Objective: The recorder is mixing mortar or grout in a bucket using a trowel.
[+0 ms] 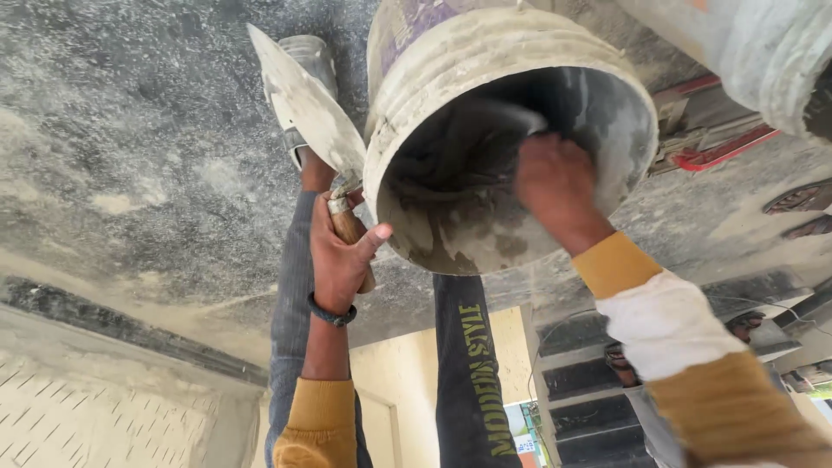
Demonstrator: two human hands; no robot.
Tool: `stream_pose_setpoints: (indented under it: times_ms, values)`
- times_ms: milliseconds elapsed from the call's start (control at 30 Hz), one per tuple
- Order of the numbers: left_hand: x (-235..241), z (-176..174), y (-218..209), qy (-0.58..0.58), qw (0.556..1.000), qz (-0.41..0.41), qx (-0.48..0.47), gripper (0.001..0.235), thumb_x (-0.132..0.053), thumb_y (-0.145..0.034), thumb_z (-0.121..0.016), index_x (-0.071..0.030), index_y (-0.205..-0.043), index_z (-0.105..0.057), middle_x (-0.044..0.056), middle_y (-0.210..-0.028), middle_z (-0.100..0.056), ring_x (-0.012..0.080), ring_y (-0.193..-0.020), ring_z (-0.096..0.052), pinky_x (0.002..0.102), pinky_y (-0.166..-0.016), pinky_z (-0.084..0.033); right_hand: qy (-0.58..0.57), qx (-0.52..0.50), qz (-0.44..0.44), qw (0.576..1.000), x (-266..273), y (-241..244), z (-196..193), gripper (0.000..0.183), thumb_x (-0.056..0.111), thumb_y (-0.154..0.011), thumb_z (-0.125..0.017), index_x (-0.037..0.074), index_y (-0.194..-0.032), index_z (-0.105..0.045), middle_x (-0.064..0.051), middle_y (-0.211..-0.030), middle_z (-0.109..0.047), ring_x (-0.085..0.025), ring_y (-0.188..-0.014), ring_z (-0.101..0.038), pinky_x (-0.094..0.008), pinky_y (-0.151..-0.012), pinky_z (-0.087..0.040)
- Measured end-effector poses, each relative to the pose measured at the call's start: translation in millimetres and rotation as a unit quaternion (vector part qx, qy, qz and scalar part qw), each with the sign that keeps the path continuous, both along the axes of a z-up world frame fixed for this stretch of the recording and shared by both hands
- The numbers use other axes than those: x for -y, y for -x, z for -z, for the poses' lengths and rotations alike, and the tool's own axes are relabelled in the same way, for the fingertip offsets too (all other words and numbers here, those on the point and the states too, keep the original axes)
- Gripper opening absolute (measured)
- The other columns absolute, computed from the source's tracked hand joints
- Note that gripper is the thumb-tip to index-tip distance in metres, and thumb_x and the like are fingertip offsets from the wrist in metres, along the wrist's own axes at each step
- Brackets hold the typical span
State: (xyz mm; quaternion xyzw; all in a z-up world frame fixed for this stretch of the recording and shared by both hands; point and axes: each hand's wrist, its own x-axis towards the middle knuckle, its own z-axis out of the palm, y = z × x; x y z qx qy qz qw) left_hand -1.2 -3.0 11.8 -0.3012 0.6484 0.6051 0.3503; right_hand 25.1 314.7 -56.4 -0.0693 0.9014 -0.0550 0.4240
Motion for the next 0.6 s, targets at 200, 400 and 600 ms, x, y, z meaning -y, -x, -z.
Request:
stream_pose_setpoints:
  times_ms: [200, 400, 600]
  values:
    - [5, 0, 1, -0.013, 0.999, 0.012, -0.031, 0.081, -0.043, -0.082, -0.091, 0.002, -0.135, -0.051, 0.015, -0.127, -0.063, 0.0163, -0.108, -0.063, 0.030, -0.089, -0.058, 0.023, 0.007, 0.116, 0.993, 66, -80, 72, 0.015, 0.019, -0.080, -0.072, 0.006, -0.086, -0.073, -0.021, -0.100, -0.072, -0.040, -0.096, -0.070, -0.048, -0.087, -0.056]
    - [1, 2, -1, -0.010, 1.000, -0.004, 0.000, 0.083, -0.043, -0.076, -0.089, 0.001, -0.134, -0.050, 0.014, -0.123, -0.066, 0.0176, -0.102, -0.070, 0.031, -0.084, -0.063, 0.009, 0.311, 0.330, 0.891, 45, 50, -24, 0.040, 0.041, -0.103, -0.060, 0.002, -0.111, -0.067, -0.025, -0.104, -0.070, -0.040, -0.092, -0.073, -0.047, -0.083, -0.056]
    - [2, -5, 7, -0.016, 0.999, 0.025, 0.019, 0.084, -0.042, -0.074, -0.089, 0.001, -0.134, -0.049, 0.014, -0.126, -0.065, 0.0183, -0.099, -0.067, 0.032, -0.080, -0.061, 0.009, -0.079, -0.046, 0.996, 45, -33, 64, 0.015, 0.018, -0.086, -0.070, 0.009, -0.074, -0.069, -0.017, -0.087, -0.068, -0.037, -0.094, -0.068, -0.051, -0.082, -0.055]
